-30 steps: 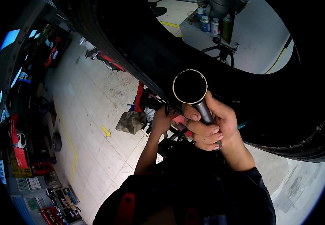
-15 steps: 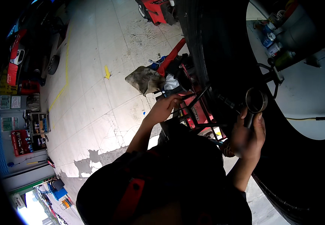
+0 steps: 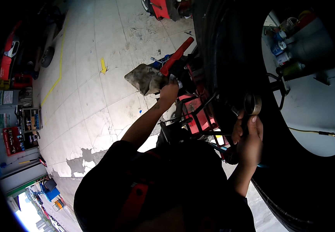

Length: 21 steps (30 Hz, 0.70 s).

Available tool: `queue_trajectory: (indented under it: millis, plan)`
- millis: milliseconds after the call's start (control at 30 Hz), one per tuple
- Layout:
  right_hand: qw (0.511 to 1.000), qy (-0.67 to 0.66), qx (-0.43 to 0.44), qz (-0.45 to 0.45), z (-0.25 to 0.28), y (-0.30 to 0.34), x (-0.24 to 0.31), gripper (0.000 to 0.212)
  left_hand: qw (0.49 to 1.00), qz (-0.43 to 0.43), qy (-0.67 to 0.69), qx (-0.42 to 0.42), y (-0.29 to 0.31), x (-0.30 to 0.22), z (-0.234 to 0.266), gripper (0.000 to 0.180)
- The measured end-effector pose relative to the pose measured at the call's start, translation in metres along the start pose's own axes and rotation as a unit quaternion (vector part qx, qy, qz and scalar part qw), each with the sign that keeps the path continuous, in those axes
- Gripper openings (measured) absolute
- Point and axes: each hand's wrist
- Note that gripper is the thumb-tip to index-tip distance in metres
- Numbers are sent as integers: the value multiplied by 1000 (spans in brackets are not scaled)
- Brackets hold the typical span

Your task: The person works on a tire mounted on a red tire changer, repeatedly applying spray lubricant and wiping the inner bead area with a cloth. They use a metal ring tool to press or adjust the bead and continue cleaning the inner surface throughout the clip.

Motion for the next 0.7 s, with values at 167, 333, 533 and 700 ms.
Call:
queue_trajectory:
  millis: [167, 333, 533, 700]
  plan:
    - [1000, 12, -11, 19, 7, 5, 4, 45, 998, 38, 55, -18, -6, 16, -27, 8]
    - [1000, 12, -8, 24, 15, 3, 3, 46, 983, -56, 176, -5, 9, 22, 18, 14]
    - [955, -221, 159, -120, 10, 5, 0, 47, 800, 83, 584, -113, 75, -41, 173, 12]
    - [850, -335, 342, -219, 0, -4, -22, 50, 708, -53, 680, -181, 95, -137, 217, 21]
Point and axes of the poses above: each hand's wrist, its own y-axis away from the middle knuckle, its own z-axis out of the back of the hand, x = y × z, and after that the axes turned 1 degree about -y, right-handed
